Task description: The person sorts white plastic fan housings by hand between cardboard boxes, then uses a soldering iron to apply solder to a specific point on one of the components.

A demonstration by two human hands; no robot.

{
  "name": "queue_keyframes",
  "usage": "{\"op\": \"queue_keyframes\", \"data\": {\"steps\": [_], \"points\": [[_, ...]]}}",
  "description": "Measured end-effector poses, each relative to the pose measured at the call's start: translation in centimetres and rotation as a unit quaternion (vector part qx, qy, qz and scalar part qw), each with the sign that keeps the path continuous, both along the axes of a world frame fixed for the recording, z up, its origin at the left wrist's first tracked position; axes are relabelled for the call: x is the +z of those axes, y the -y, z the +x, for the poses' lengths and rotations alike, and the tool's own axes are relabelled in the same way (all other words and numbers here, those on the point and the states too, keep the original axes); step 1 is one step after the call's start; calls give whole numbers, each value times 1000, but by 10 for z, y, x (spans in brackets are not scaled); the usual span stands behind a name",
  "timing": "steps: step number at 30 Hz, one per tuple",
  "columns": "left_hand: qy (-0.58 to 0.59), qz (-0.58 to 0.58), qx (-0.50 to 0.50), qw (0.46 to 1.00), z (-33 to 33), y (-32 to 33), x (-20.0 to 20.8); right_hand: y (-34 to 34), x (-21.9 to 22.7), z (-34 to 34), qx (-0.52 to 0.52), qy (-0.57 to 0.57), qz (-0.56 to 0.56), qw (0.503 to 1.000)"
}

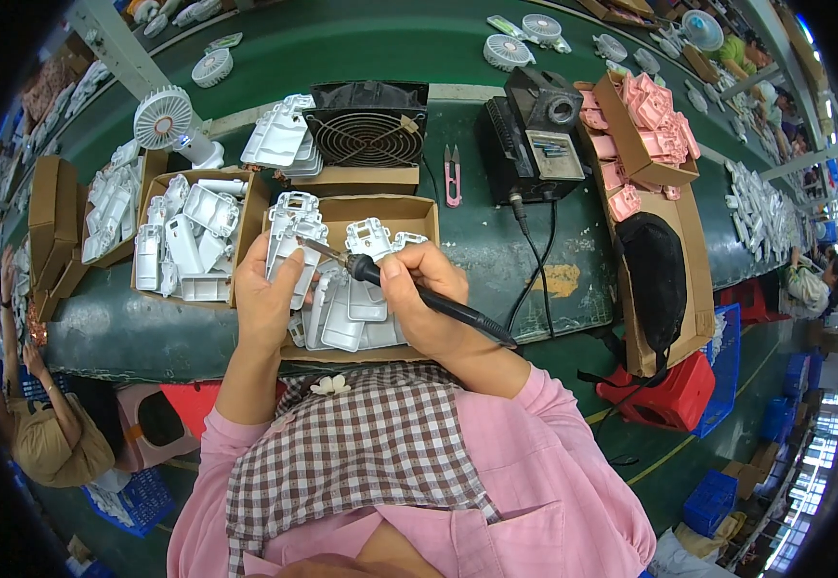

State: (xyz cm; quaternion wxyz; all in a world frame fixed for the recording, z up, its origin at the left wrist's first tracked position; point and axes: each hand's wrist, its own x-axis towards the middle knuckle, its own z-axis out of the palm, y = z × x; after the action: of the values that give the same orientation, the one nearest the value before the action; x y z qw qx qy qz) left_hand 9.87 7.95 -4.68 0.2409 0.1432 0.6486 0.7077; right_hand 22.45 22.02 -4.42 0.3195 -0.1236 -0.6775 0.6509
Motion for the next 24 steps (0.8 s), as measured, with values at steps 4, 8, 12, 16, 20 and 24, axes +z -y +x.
{"op": "queue_keyframes", "data": {"steps": [4, 8, 12, 16, 20, 24], "points": [[36, -11, -15, 999, -2, 2, 3, 0, 0, 2, -7, -9, -11, 1000], [-132, 4, 55, 990, -3, 2, -9, 0, -5, 4, -17, -60, -24, 998], [-139, 20, 114, 984, 1, -1, -1, -2, -4, 5, -25, -70, -5, 997], [-61, 100, 128, 985, 0, 2, -4, -1, -2, 6, -19, -82, -8, 996], [-14, 29, 58, 998, 2, 0, 2, 0, -1, 7, -4, -69, 2, 998], [5, 25, 26, 999, 1, 1, 1, -1, 0, 7, 16, -32, -1, 999]]}}
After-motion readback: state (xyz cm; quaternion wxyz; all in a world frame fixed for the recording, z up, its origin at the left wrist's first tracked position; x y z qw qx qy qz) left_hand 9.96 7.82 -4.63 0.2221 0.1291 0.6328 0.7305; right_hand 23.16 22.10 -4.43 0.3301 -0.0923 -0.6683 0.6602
